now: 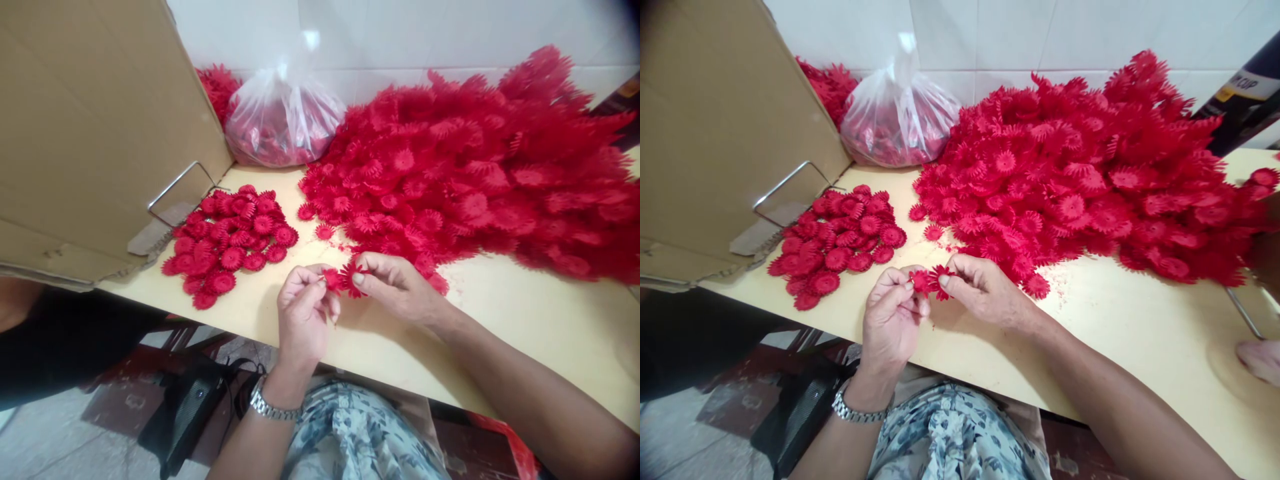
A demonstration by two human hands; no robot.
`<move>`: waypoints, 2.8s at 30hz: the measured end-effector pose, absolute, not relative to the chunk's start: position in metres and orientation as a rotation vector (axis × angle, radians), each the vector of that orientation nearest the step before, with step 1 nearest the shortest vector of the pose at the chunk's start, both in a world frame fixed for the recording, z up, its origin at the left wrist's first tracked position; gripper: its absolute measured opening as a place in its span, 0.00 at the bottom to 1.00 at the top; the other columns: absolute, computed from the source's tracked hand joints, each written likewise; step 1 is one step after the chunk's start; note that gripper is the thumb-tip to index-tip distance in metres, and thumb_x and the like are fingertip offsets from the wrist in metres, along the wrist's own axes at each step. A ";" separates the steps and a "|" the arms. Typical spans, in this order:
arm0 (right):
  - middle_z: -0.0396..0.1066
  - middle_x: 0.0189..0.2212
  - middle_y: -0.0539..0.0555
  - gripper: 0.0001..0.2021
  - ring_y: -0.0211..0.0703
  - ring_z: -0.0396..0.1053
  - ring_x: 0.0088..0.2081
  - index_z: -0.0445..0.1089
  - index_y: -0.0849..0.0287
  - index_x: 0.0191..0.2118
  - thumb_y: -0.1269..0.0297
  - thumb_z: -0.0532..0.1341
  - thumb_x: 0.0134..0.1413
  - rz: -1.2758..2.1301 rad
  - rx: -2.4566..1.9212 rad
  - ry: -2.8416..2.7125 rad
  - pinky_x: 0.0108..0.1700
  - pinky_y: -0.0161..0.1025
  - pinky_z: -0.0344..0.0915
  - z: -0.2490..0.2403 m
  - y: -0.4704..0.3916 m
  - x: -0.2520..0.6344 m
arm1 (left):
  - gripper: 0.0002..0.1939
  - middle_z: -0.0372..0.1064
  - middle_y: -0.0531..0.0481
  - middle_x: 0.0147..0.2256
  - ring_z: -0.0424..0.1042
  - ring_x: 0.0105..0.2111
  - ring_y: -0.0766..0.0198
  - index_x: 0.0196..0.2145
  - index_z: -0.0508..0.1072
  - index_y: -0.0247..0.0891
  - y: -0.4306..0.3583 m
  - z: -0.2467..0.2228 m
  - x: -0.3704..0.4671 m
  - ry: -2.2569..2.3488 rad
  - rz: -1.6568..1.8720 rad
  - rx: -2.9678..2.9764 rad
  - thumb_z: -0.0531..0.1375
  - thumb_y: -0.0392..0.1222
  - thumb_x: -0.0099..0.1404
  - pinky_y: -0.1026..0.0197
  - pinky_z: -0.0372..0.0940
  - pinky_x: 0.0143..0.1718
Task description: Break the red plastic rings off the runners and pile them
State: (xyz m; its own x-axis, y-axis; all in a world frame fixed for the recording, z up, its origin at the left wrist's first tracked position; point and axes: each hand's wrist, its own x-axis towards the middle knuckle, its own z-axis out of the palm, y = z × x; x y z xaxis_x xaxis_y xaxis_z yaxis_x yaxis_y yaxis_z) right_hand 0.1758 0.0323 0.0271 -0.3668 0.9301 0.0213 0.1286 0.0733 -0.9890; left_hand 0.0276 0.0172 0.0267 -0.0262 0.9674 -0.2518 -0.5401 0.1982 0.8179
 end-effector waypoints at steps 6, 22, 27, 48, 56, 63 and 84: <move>0.46 0.18 0.44 0.20 0.30 0.45 0.20 0.51 0.58 0.20 0.53 0.53 0.58 1.238 -1.072 -1.599 0.21 0.32 0.43 0.025 0.033 0.175 | 0.08 0.70 0.55 0.28 0.62 0.13 0.74 0.25 0.60 0.38 0.018 0.023 0.025 0.915 1.364 0.561 0.59 0.36 0.50 0.69 0.54 0.13; 0.64 0.17 0.47 0.17 0.35 0.65 0.20 0.59 0.60 0.21 0.55 0.60 0.54 1.594 -0.849 -1.412 0.26 0.36 0.62 0.027 0.029 0.169 | 0.10 0.69 0.53 0.23 0.72 0.19 0.63 0.35 0.64 0.37 0.017 0.025 0.031 0.813 1.117 0.670 0.55 0.38 0.52 0.61 0.67 0.19; 0.66 0.16 0.48 0.17 0.36 0.67 0.20 0.59 0.60 0.20 0.57 0.62 0.52 1.626 -0.822 -1.363 0.24 0.35 0.63 0.025 0.029 0.169 | 0.08 0.69 0.53 0.22 0.70 0.20 0.67 0.33 0.66 0.36 0.015 0.020 0.031 0.774 1.096 0.765 0.60 0.41 0.57 0.64 0.67 0.20; 0.70 0.20 0.49 0.11 0.39 0.71 0.24 0.61 0.60 0.26 0.62 0.58 0.57 1.747 -0.634 -1.319 0.28 0.37 0.66 0.021 0.033 0.173 | 0.05 0.68 0.54 0.25 0.66 0.17 0.71 0.27 0.71 0.35 0.017 0.014 0.028 0.846 1.170 0.787 0.64 0.37 0.52 0.68 0.62 0.15; 0.68 0.23 0.49 0.05 0.36 0.69 0.28 0.62 0.60 0.33 0.65 0.58 0.57 1.738 -0.697 -1.368 0.33 0.37 0.66 0.028 0.031 0.172 | 0.03 0.69 0.54 0.19 0.66 0.17 0.69 0.26 0.68 0.35 0.014 0.019 0.029 0.884 1.248 0.741 0.61 0.35 0.55 0.67 0.64 0.18; 0.64 0.20 0.46 0.07 0.33 0.62 0.23 0.62 0.60 0.27 0.65 0.60 0.53 1.487 -0.897 -1.365 0.28 0.33 0.59 0.026 0.032 0.174 | 0.02 0.69 0.54 0.21 0.67 0.17 0.68 0.27 0.67 0.35 0.021 0.018 0.024 0.989 1.391 0.717 0.59 0.34 0.55 0.66 0.63 0.17; 0.50 0.17 0.44 0.20 0.30 0.49 0.20 0.53 0.58 0.20 0.53 0.56 0.56 1.468 -0.903 -1.505 0.23 0.30 0.48 0.029 0.031 0.172 | 0.06 0.60 0.58 0.17 0.60 0.15 0.74 0.28 0.68 0.37 0.013 0.020 0.023 0.951 1.135 0.946 0.60 0.42 0.58 0.70 0.53 0.16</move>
